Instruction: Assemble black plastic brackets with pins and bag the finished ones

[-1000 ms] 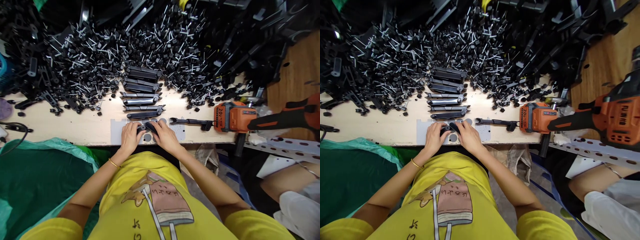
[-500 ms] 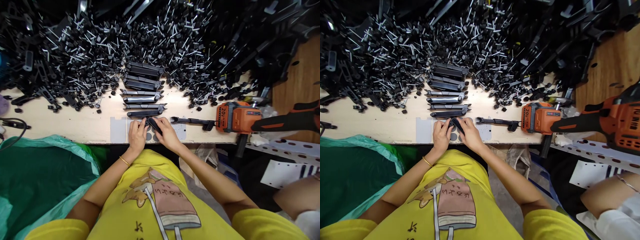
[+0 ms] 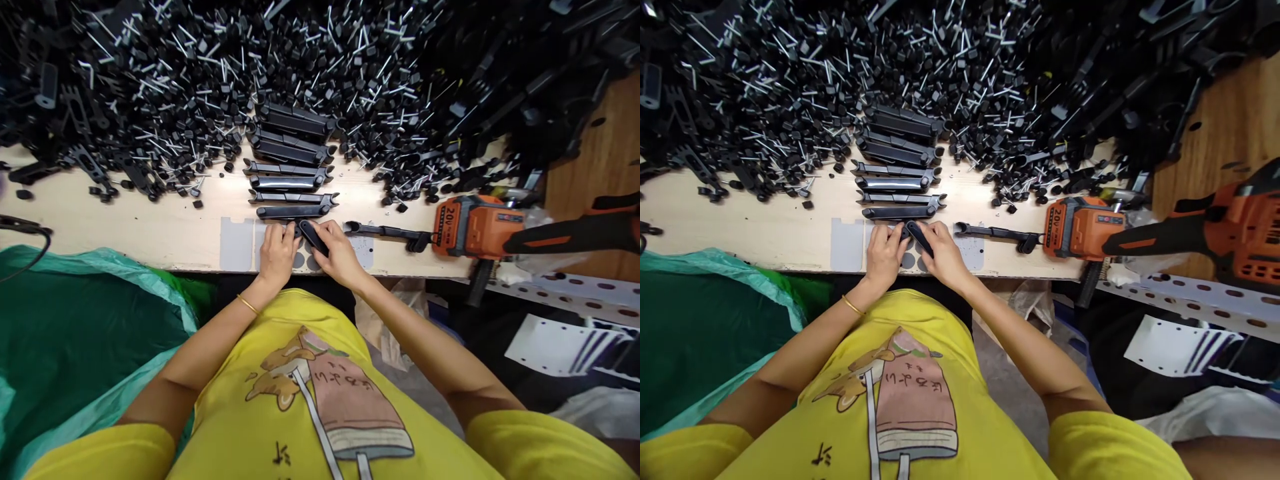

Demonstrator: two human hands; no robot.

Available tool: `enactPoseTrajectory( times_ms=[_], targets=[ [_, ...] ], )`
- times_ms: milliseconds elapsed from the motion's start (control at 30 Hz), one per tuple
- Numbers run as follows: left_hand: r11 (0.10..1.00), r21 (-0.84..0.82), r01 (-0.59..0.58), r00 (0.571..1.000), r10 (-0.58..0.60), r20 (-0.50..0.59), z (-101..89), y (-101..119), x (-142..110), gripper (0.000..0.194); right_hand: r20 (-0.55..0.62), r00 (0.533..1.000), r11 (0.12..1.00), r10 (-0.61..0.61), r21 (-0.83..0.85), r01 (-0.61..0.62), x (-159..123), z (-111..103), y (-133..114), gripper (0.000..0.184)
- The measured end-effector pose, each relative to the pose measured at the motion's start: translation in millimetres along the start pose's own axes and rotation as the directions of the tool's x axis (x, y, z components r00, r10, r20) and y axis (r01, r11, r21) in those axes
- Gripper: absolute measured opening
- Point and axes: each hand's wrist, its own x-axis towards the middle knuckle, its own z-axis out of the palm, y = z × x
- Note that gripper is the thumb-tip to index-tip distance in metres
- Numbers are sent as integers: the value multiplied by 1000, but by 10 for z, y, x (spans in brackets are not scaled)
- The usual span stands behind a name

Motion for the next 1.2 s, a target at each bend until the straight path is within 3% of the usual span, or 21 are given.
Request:
enactPoseTrajectory(
  times_ms=[167,333,533,600,700,767,1000,1200],
  targets=[
    [999,39,27,999,-25,-38,27,3,-8,34,-22,1000,1000,-5,5,5,2,-7,12,56],
    [999,40,-19,996,16,88,4,-39,-1,36,11,1000,1000,-12,3,12,-2,-7,9,56],
    [992,-28,120,993,-120,16,104,120,36,32,-13,999,999,-48,-10,47,-5,16,16,56],
    [997,-38,70,997,-68,36,47,68,40,33,-7,999,999,-48,-9,48,-9,19,16,55],
    [995,-27,-101,992,103,75,-99,-118,-1,36,13,999,999,-40,-30,41,-19,23,12,54],
    [985,-26,-168,984,169,50,-150,-214,-55,37,44,998,997,-48,-53,50,-23,26,12,55],
    [996,-45,-79,983,71,-169,29,-126,-122,31,69,992,994,-103,-20,104,-7,21,27,64],
    [976,-84,-200,976,191,-101,-51,-190,-56,29,146,982,990,-116,-58,126,2,-12,-17,65]
  ],
)
